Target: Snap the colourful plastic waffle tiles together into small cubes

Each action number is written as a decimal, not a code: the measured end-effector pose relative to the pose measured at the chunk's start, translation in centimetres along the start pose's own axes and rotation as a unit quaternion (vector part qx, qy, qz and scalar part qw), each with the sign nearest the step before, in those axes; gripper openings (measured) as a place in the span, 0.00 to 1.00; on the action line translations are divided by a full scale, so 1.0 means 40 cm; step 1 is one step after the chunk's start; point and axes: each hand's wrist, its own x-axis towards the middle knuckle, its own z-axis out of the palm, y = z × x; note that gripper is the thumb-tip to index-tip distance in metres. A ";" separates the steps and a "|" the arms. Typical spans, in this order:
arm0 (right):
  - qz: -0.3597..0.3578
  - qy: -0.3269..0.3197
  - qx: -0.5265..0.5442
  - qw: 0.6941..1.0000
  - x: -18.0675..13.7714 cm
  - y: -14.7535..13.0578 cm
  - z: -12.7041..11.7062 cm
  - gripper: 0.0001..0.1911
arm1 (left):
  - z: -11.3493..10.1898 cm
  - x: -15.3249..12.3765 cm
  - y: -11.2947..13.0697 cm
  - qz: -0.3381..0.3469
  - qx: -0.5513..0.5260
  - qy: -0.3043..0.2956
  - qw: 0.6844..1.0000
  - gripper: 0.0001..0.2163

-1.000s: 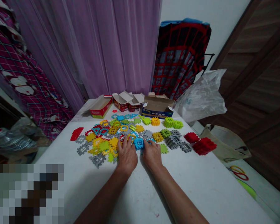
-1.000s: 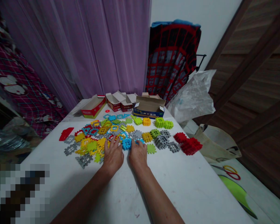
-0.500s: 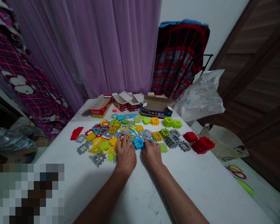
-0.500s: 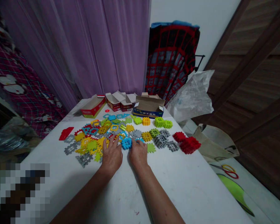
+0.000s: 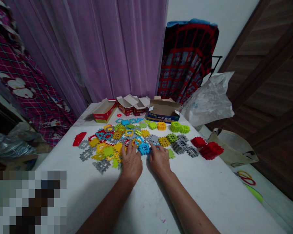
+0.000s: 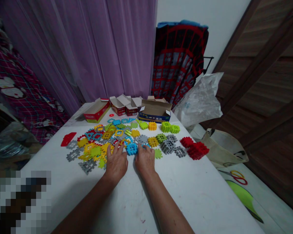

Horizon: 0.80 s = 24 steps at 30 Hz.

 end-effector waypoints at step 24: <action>-0.313 -0.214 -0.058 0.924 0.206 0.042 -0.056 0.41 | 0.070 -0.042 -0.129 0.024 -0.084 0.200 0.976 0.16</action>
